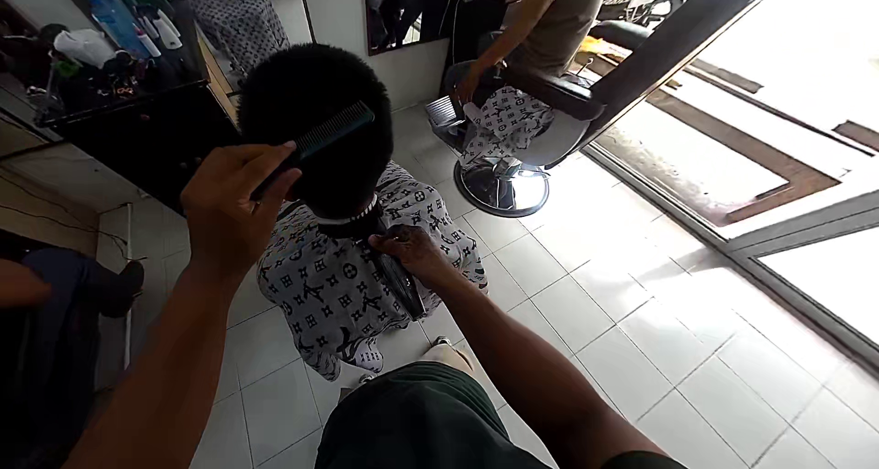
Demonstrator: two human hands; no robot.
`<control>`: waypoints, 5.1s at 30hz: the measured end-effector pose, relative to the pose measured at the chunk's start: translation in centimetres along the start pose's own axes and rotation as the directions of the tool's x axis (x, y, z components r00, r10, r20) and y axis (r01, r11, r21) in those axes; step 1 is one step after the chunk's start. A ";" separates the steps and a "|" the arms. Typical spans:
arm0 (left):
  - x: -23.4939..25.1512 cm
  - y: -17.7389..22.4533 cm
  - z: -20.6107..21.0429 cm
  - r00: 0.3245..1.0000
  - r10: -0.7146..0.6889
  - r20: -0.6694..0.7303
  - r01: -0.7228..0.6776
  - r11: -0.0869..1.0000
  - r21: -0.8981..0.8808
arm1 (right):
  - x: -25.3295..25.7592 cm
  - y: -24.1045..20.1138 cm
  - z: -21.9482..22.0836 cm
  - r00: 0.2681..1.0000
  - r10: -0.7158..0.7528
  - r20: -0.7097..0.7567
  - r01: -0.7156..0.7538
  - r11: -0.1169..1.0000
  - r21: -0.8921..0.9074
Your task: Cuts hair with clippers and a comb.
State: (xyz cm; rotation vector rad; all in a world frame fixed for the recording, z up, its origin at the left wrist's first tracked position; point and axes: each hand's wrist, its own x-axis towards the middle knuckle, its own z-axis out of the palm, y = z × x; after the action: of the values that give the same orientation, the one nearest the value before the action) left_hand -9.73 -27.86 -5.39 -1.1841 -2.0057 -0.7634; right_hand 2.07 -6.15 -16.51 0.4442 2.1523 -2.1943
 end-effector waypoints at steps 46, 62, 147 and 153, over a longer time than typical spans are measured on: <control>1.1 14.0 9.2 0.831 -0.492 -0.258 0.554 0.770 0.317 | 11.8 -0.8 -13.3 0.713 -0.025 0.701 0.157 0.980 -0.125; 0.8 14.6 12.1 0.758 -0.570 -0.316 0.652 0.650 0.391 | 14.0 -2.6 -11.9 0.655 -0.200 0.729 0.334 0.942 -0.042; -1.3 10.4 6.0 0.938 -0.249 0.242 0.006 0.710 0.704 | 8.3 3.2 -21.9 0.796 0.119 0.593 -0.229 0.967 0.113; -1.4 11.5 5.6 0.909 -0.376 0.177 0.169 0.723 0.670 | 7.5 2.1 -21.7 0.803 0.189 0.565 -0.247 0.969 0.026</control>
State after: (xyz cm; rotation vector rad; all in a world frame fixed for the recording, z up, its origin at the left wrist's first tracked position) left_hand -0.34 -19.54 -8.20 -0.6111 -2.4482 0.0345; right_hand -0.81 16.45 -20.20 0.0262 1.5994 -1.9802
